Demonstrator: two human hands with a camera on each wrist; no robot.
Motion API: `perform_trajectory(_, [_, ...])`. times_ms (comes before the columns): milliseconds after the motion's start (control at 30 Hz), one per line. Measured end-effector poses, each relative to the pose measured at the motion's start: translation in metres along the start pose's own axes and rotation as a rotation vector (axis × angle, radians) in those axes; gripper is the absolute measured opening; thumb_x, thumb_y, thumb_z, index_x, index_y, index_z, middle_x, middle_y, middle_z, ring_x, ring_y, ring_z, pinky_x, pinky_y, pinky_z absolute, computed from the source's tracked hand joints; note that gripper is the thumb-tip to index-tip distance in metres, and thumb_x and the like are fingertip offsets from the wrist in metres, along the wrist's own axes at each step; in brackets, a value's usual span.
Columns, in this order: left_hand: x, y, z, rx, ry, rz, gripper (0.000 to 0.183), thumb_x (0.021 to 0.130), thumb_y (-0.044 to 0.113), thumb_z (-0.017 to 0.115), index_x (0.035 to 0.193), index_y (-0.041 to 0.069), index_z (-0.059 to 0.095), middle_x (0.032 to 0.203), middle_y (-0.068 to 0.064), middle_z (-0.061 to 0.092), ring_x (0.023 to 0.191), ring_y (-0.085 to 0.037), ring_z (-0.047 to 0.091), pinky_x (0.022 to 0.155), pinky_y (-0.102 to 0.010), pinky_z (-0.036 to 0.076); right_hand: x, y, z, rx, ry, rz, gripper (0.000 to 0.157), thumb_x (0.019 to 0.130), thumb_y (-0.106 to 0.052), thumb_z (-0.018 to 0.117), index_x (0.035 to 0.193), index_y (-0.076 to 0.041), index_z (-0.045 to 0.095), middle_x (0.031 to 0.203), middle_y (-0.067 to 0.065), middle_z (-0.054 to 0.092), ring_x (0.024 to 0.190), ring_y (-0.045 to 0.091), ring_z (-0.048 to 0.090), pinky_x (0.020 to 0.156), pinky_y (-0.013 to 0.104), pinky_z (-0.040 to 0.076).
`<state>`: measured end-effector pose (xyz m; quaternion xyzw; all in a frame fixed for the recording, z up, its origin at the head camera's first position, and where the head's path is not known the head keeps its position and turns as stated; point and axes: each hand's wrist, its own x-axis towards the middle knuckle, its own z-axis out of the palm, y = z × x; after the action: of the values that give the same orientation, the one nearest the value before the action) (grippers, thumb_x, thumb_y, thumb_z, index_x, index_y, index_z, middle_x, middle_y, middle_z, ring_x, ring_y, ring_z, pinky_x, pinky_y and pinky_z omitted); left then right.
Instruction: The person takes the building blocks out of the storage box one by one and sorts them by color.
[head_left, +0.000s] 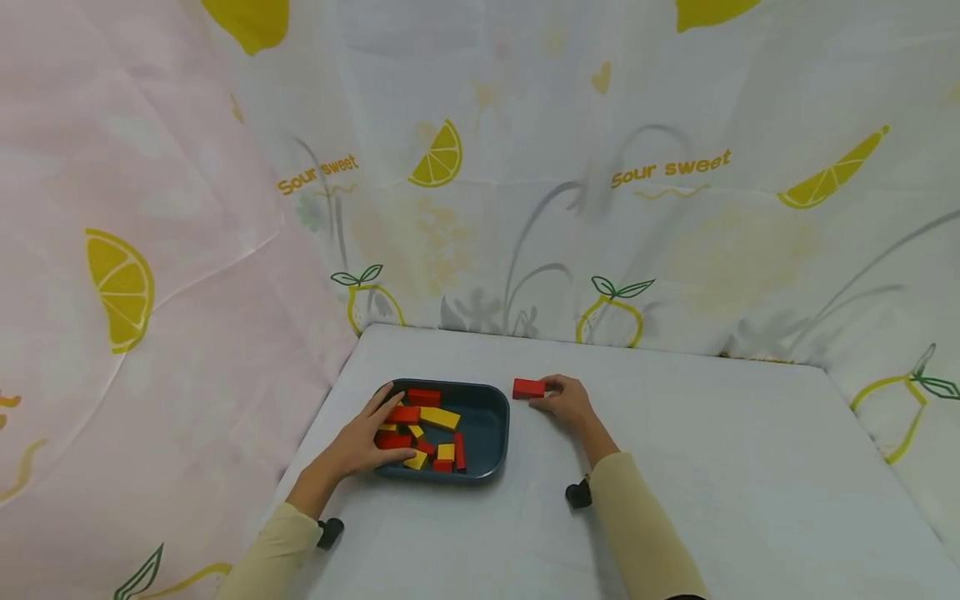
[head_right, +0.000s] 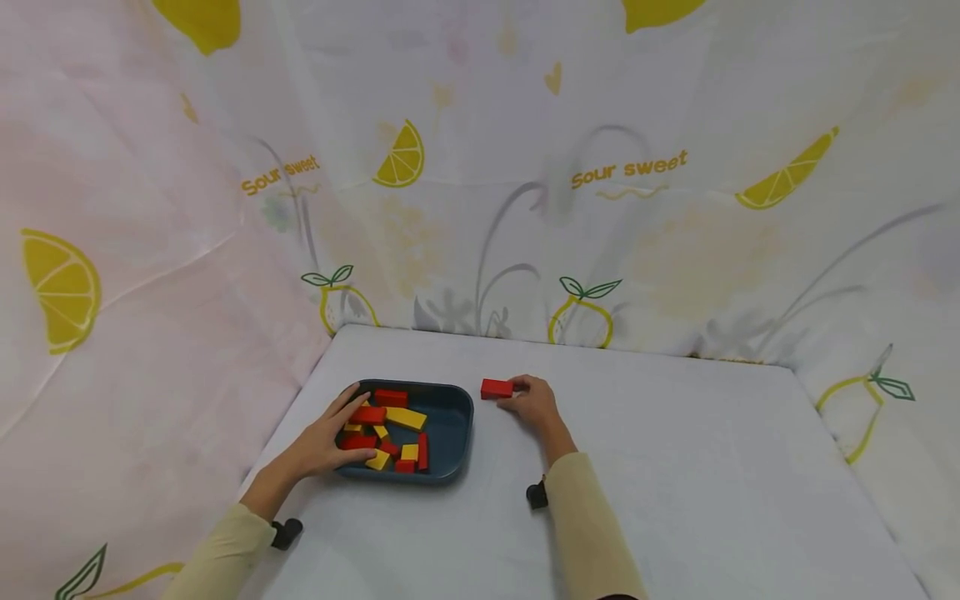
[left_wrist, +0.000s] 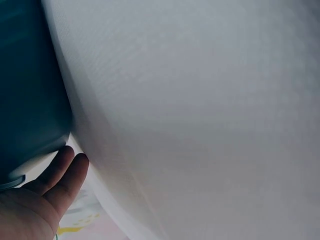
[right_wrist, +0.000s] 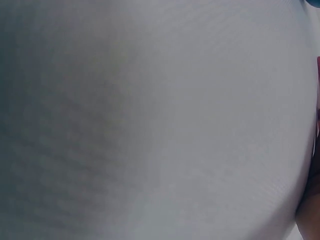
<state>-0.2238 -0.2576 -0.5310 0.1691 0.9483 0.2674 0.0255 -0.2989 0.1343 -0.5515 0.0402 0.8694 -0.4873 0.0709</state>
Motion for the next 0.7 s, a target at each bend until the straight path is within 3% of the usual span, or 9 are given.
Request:
perform_trajectory(167, [0.0032, 0.0014, -0.0031, -0.004, -0.003, -0.007, 0.101, 0.075, 0.065, 0.074, 0.157, 0.023, 0.029, 0.167, -0.005, 0.014, 0.138, -0.042, 0.041, 0.104, -0.067, 0.039, 0.0026, 0.0002, -0.0006, -0.012, 0.005, -0.011, 0.049, 0.081, -0.022, 0.082, 0.125, -0.007, 0.065, 0.115, 0.012, 0.065, 0.089, 0.023, 0.055, 0.074, 0.028, 0.046])
perform_trajectory(433, [0.0035, 0.0004, -0.0036, -0.006, -0.011, -0.013, 0.104, 0.074, 0.066, 0.075, 0.157, 0.024, 0.029, 0.167, -0.004, 0.014, 0.139, -0.042, 0.04, 0.105, -0.067, 0.038, 0.0033, 0.0002, -0.0027, 0.062, -0.022, 0.006, 0.061, 0.081, -0.031, 0.082, 0.134, -0.011, 0.059, 0.127, 0.015, 0.059, 0.09, 0.022, 0.058, 0.072, 0.023, 0.05])
perform_trajectory(700, [0.0016, -0.0027, -0.0002, -0.023, -0.015, -0.021, 0.106, 0.073, 0.065, 0.075, 0.158, 0.025, 0.025, 0.167, -0.004, 0.013, 0.14, -0.041, 0.039, 0.105, -0.067, 0.038, -0.0029, -0.0009, -0.004, 0.13, -0.027, 0.023, 0.066, 0.085, -0.034, 0.078, 0.14, -0.009, 0.052, 0.13, 0.02, 0.056, 0.086, 0.021, 0.062, 0.076, 0.026, 0.054])
